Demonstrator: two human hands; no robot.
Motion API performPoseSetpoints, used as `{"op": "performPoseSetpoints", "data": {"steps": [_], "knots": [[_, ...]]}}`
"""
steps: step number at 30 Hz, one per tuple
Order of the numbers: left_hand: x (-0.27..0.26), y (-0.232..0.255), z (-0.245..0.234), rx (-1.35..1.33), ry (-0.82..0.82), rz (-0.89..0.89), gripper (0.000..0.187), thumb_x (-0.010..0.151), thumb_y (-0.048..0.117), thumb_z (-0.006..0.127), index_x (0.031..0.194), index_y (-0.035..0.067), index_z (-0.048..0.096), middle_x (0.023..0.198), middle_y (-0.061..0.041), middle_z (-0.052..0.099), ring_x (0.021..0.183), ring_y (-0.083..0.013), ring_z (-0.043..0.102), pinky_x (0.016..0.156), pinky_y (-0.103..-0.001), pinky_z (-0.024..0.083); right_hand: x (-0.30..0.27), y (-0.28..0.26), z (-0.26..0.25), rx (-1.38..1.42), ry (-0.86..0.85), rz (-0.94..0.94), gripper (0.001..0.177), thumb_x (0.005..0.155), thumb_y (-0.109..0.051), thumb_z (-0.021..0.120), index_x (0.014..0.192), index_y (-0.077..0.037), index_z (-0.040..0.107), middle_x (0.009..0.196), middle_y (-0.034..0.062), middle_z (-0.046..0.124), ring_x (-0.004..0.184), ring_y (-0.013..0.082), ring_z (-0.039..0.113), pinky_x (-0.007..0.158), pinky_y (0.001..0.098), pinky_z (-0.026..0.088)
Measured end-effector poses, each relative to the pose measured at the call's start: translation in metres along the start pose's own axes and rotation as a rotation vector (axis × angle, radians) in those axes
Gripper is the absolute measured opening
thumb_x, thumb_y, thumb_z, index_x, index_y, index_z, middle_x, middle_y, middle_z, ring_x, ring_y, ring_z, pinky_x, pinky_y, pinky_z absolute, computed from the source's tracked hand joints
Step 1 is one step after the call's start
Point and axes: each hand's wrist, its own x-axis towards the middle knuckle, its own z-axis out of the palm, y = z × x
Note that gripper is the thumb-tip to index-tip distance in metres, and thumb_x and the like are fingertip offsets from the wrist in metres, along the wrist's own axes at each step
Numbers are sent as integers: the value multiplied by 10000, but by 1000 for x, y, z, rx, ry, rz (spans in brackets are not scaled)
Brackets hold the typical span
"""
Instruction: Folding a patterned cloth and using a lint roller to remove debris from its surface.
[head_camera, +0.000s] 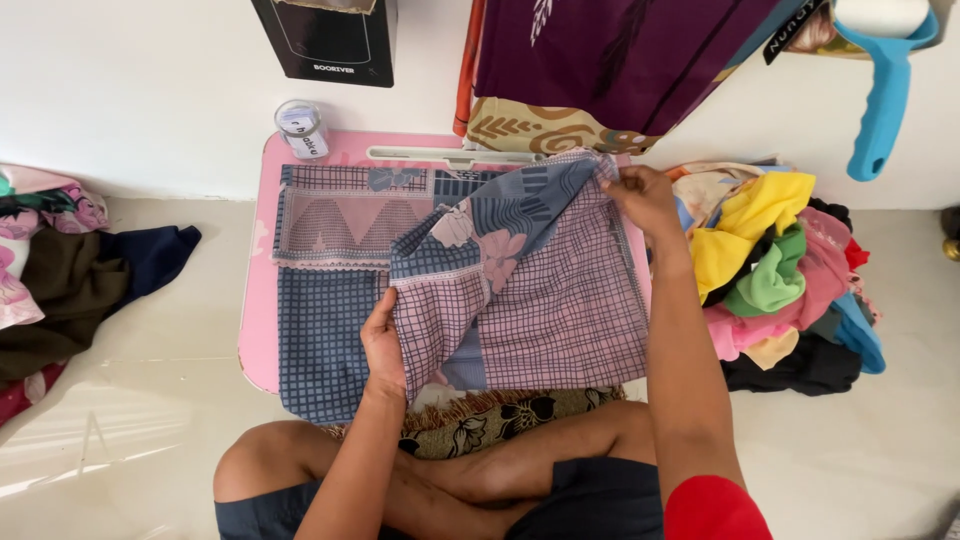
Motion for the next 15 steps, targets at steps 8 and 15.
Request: {"op": "performPoseSetpoints", "data": {"steps": [8, 15], "knots": [[5, 3, 6, 5, -32, 17, 344, 930, 293, 652, 1161, 59, 757, 1110, -105, 761, 979, -280, 735, 956, -417, 578, -58, 15, -11, -325, -35, 11, 334, 804, -225, 827, 1067, -33, 752, 823, 121, 713, 756, 234, 705, 613, 344, 535], [4, 5, 11, 9, -78, 25, 332, 946, 277, 644, 1161, 50, 756, 1125, -119, 758, 997, -294, 733, 969, -423, 569, -80, 11, -8, -120, -18, -47, 122, 859, -128, 749, 938, -38, 728, 744, 90, 628, 714, 202, 627, 591, 321, 494]]}}
